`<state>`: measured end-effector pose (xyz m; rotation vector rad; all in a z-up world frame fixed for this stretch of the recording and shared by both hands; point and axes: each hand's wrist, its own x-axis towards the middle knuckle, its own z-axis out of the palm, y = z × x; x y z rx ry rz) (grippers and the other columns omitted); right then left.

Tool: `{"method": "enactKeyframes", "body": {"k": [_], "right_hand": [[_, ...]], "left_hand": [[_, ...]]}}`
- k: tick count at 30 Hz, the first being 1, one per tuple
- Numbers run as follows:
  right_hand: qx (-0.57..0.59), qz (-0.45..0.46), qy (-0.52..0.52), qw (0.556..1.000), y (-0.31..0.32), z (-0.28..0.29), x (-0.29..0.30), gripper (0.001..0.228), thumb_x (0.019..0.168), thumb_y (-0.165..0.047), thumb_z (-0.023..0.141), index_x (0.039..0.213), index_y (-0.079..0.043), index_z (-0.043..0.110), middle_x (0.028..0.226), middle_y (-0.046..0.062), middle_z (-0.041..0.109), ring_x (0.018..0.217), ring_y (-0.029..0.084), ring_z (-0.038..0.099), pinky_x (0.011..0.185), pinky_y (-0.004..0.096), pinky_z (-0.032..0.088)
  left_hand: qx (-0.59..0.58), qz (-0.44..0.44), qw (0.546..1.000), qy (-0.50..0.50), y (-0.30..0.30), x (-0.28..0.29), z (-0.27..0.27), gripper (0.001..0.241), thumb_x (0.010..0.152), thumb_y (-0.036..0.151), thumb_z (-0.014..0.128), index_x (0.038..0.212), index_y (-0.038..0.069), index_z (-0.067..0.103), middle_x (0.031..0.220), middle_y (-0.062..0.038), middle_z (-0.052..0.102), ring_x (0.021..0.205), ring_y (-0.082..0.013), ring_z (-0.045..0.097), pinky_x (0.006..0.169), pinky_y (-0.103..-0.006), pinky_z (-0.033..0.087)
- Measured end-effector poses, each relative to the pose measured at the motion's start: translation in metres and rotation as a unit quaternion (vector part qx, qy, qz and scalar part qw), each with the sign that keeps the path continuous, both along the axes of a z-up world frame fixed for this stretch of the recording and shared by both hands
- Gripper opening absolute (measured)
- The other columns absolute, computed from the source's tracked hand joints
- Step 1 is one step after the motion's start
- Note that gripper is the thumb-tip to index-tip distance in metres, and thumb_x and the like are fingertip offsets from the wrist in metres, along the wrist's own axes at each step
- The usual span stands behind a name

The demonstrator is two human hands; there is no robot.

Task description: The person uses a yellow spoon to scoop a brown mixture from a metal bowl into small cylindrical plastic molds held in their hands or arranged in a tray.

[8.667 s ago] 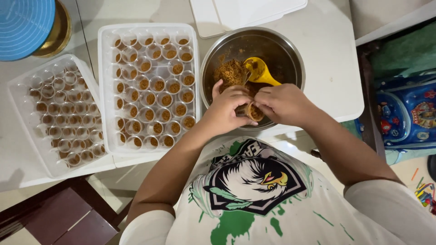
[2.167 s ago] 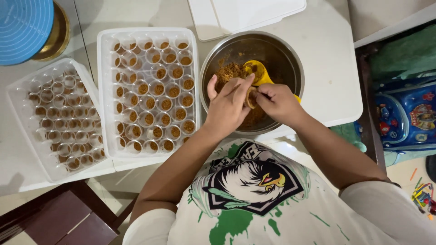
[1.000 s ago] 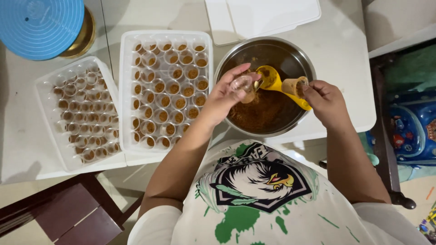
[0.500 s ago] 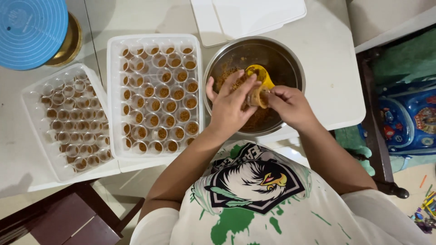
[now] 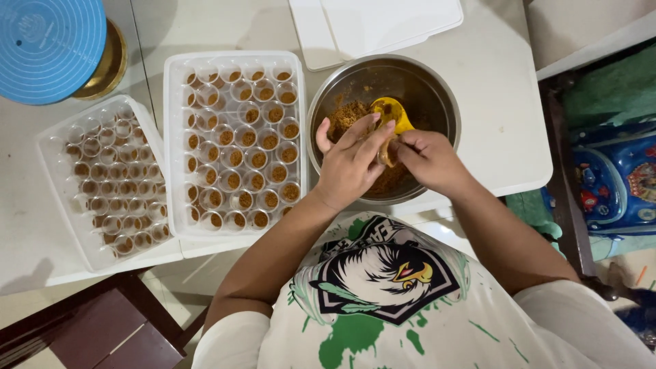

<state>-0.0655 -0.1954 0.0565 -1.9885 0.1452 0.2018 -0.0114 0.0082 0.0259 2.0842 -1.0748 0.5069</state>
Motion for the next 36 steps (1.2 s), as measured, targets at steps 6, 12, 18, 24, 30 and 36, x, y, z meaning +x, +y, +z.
{"method": "enactKeyframes", "body": {"k": [6, 12, 18, 24, 30, 36], "right_hand": [[-0.293, 0.135, -0.208, 0.923, -0.007, 0.042, 0.005, 0.007, 0.092, -0.012, 0.067, 0.090, -0.006, 0.070, 0.082, 0.011, 0.068, 0.074, 0.027, 0.066, 0.064, 0.038, 0.051], [0.005, 0.065, -0.132, 0.989, -0.061, 0.075, -0.017, 0.015, 0.106, -0.011, 0.059, 0.101, -0.003, 0.070, 0.088, 0.002, 0.072, 0.077, 0.010, 0.065, 0.071, 0.027, 0.054], [0.009, -0.067, -0.080, 0.995, -0.077, 0.053, -0.031, 0.017, 0.107, -0.011, 0.059, 0.102, 0.002, 0.069, 0.089, 0.002, 0.070, 0.083, 0.006, 0.062, 0.078, 0.022, 0.051], [0.003, -0.131, -0.014, 0.991, -0.081, 0.006, -0.032, 0.016, 0.100, -0.014, 0.062, 0.101, 0.000, 0.071, 0.082, -0.004, 0.065, 0.075, 0.004, 0.055, 0.068, 0.022, 0.046], [-0.023, -0.126, 0.014, 0.992, -0.082, -0.013, -0.036, 0.020, 0.104, -0.019, 0.065, 0.098, 0.000, 0.072, 0.074, -0.002, 0.058, 0.070, 0.006, 0.049, 0.063, 0.025, 0.044], [-0.050, -0.091, -0.057, 0.993, -0.077, -0.026, -0.038, 0.022, 0.103, -0.021, 0.065, 0.104, 0.000, 0.071, 0.080, -0.004, 0.065, 0.075, 0.004, 0.055, 0.068, 0.022, 0.048]], "left_hand": [[-0.017, -0.054, 0.991, 0.124, -0.008, 0.007, -0.007, 0.098, 0.080, 0.038, 0.094, 0.157, 0.020, 0.036, 0.143, -0.005, 0.062, 0.130, -0.0175, 0.060, 0.127, -0.0567, -0.001], [-0.115, -0.139, 0.953, 0.242, 0.011, 0.020, -0.015, 0.104, 0.083, 0.034, 0.092, 0.163, 0.021, 0.027, 0.147, 0.001, 0.066, 0.146, -0.0155, 0.057, 0.132, -0.0541, -0.004], [-0.155, -0.155, 0.962, 0.161, 0.009, 0.018, -0.005, 0.098, 0.082, 0.037, 0.088, 0.159, 0.016, 0.031, 0.143, 0.004, 0.067, 0.158, -0.0181, 0.036, 0.133, -0.0484, -0.001], [-0.297, -0.253, 0.753, 0.530, 0.003, 0.020, -0.020, 0.070, 0.096, 0.035, 0.076, 0.151, 0.012, 0.039, 0.143, -0.007, 0.064, 0.143, -0.0260, 0.056, 0.102, -0.0515, 0.052], [-0.335, -0.314, 0.720, 0.521, 0.011, 0.028, -0.025, 0.058, 0.111, 0.039, 0.057, 0.158, 0.009, 0.042, 0.150, -0.013, 0.061, 0.149, -0.0282, 0.052, 0.129, -0.0431, 0.035], [-0.103, -0.118, 0.935, 0.318, 0.021, 0.029, -0.021, 0.069, 0.101, 0.029, 0.073, 0.157, 0.012, 0.037, 0.147, -0.010, 0.068, 0.144, -0.0275, 0.059, 0.125, -0.0541, 0.017]]}}
